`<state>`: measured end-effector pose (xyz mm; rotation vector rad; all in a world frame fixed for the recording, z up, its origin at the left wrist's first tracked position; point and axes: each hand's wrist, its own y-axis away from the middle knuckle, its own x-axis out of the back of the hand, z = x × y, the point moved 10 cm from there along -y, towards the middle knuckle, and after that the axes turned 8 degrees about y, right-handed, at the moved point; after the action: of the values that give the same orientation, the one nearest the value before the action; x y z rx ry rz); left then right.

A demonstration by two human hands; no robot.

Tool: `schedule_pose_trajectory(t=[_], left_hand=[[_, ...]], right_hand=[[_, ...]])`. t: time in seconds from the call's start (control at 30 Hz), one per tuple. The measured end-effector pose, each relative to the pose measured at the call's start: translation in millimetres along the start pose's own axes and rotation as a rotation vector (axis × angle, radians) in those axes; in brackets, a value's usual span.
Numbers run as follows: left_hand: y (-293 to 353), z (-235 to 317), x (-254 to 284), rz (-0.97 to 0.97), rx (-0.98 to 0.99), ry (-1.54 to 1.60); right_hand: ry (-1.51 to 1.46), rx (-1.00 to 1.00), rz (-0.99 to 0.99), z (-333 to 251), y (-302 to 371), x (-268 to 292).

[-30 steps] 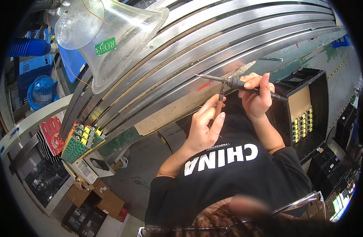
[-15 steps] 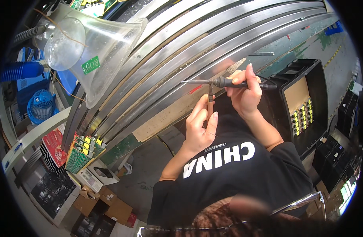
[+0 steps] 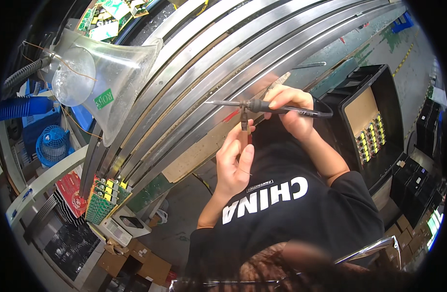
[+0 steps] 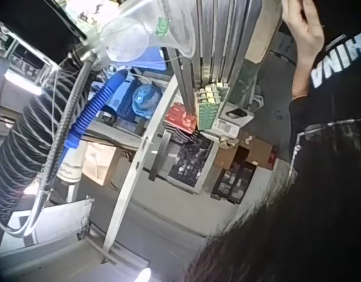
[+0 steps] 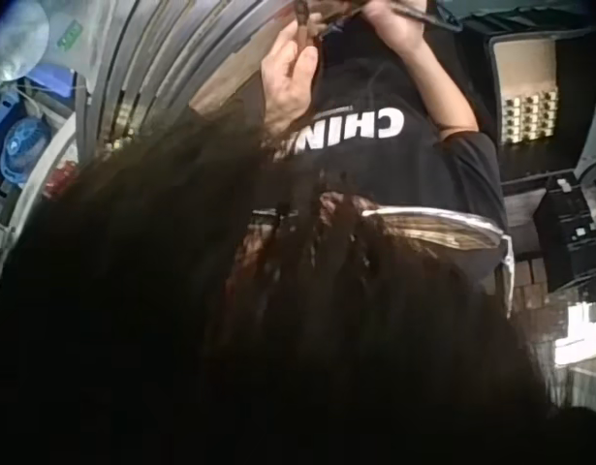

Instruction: Soldering wires and components onto printed circuit boards at a manual assembly station.

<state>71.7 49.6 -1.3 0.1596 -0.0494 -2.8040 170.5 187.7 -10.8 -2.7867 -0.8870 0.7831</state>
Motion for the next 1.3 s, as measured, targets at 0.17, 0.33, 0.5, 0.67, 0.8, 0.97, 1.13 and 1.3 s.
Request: schedule_pose_trajectory(t=[0.17,0.33,0.5,0.67,0.8,0.97,1.13,1.3], left_hand=[[-2.0,-7.3,6.9,0.009,0.114,0.227],[-3.7,-3.4,9.1,-0.029,0.080,0.262],[-5.6,-3.3,11.7,-0.073,0.049,0.273],[0.2,6.5,24.2,-0.098,-0.026,0.260],[12.6,32.0,53.2,-0.125,-0.106,0.111],[11.5,137.0,84.5,0.051,-0.406,-0.071],[-14.5,200.4,115.6,0.183,-0.424,-0.441],[-53.0,213.9,146.4,0.303,-0.320,-0.490]], right_hand=[[0.322,0.152,-0.205,-25.4,-12.5,-23.1],[0.440,0.174,-0.247,-30.5,-7.2,-22.4],[0.467,0.197,-0.227,-35.2,-5.9,-22.2],[0.482,0.225,-0.125,-47.0,-10.1,-9.8],[0.377,0.186,0.061,-47.8,-21.5,27.4],[0.417,0.201,0.146,-58.1,-39.4,37.8],[0.371,0.170,0.105,-56.3,-54.2,28.2],[0.372,0.254,0.164,-64.5,-58.3,37.6]])
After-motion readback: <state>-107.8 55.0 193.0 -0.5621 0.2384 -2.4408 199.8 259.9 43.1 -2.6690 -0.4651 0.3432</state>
